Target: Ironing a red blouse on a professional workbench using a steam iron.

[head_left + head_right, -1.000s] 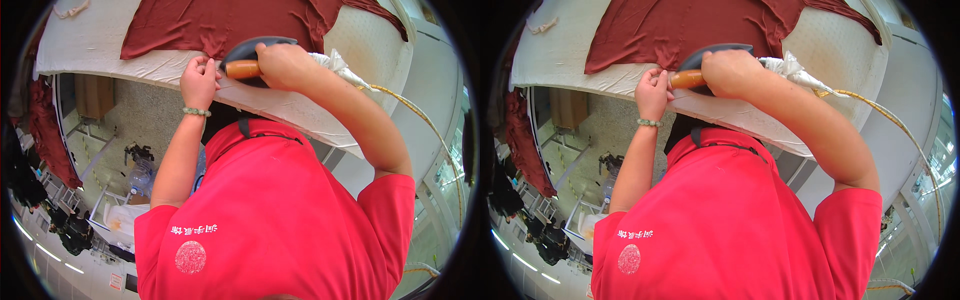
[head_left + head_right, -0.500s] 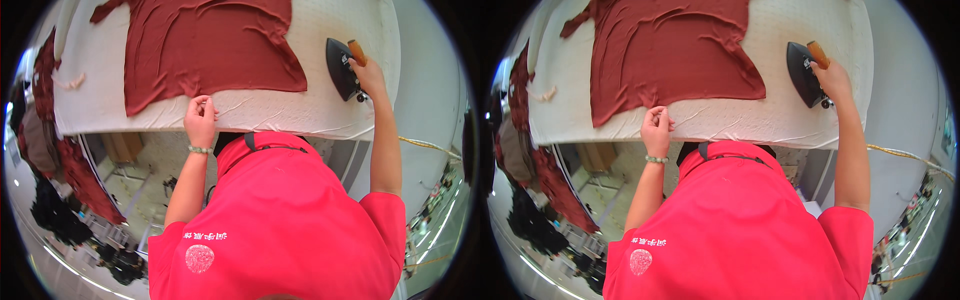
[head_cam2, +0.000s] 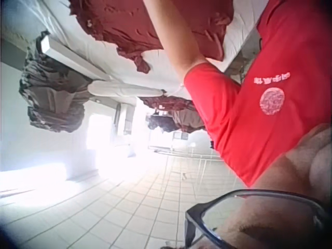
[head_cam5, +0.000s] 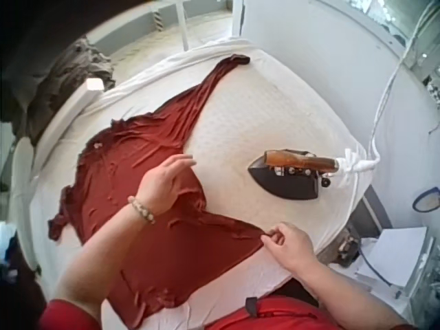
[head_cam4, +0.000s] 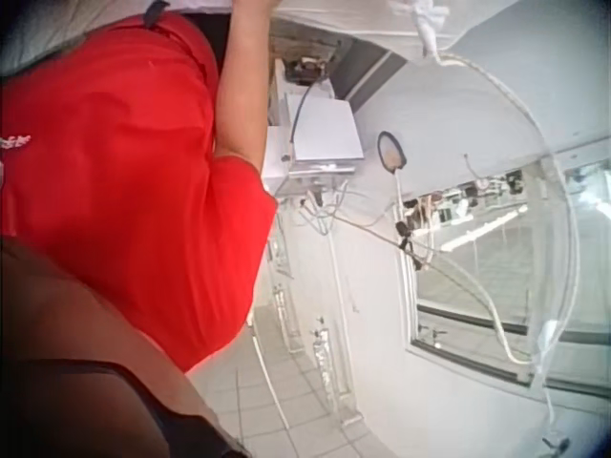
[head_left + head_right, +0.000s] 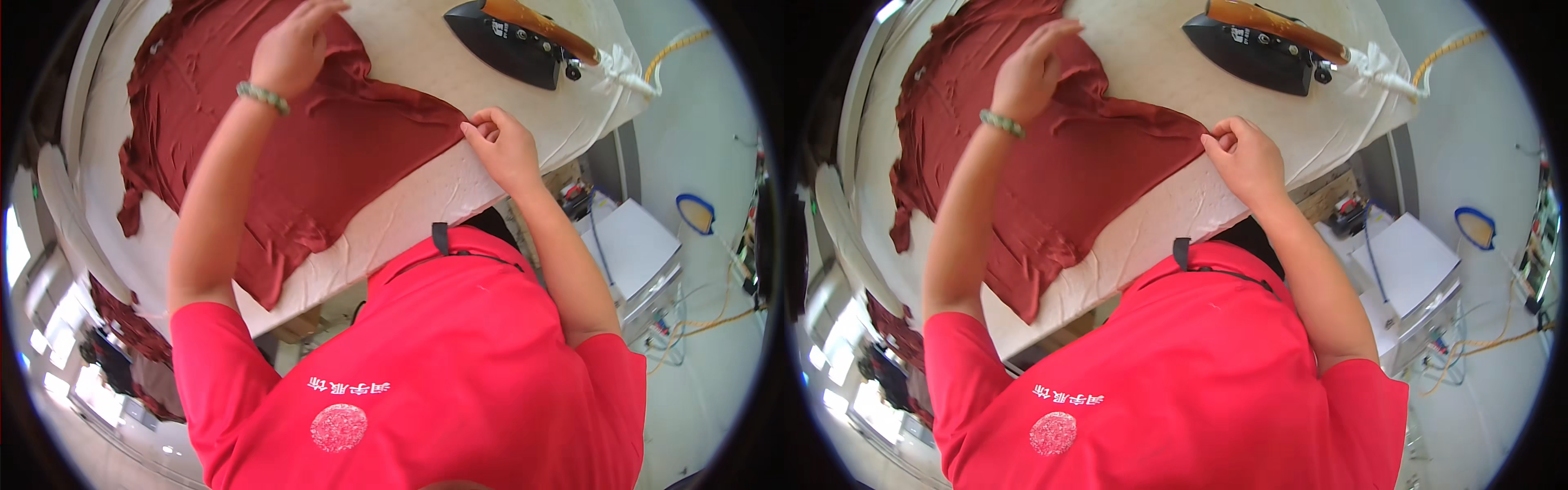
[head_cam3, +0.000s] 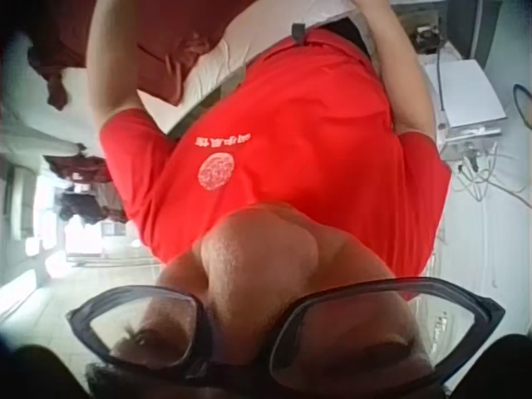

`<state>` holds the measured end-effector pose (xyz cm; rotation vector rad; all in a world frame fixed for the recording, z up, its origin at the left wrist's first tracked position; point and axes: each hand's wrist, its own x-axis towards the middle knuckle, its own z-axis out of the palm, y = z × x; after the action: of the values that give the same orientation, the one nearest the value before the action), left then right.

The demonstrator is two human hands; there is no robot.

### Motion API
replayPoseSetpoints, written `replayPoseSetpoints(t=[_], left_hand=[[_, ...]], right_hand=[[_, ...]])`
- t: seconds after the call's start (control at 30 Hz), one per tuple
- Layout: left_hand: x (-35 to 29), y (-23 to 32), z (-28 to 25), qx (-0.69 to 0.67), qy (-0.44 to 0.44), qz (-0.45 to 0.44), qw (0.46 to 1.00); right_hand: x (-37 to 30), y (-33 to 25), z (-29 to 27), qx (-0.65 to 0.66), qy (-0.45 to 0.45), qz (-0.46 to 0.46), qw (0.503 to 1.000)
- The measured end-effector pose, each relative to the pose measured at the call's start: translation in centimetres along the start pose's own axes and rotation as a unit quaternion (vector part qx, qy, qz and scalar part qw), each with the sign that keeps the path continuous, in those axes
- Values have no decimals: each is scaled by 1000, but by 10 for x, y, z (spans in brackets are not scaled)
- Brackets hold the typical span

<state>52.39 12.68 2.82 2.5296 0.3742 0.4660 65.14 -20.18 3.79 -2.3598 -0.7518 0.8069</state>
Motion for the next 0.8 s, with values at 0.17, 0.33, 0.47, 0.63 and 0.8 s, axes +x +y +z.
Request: replayPoseSetpoints(t=[0.17, 0.33, 0.47, 0.63, 0.8], left_hand=[[92, -40, -19, 122, -149, 94, 977], [127, -64, -53, 174, -350, 87, 916], [126, -76, -70, 131, -343, 113, 923], [119, -89, -83, 99, -275, 104, 951], [118, -100, -70, 83, -236, 94, 964]], right_hand=[[1, -12, -7, 74, 1, 63, 995], [-5, 5, 1, 187, 11, 80, 979], [1, 2, 3, 209, 18, 126, 970], [-21, -70, -15, 77, 64, 50, 994], [-50, -74, -8, 141, -112, 24, 983]])
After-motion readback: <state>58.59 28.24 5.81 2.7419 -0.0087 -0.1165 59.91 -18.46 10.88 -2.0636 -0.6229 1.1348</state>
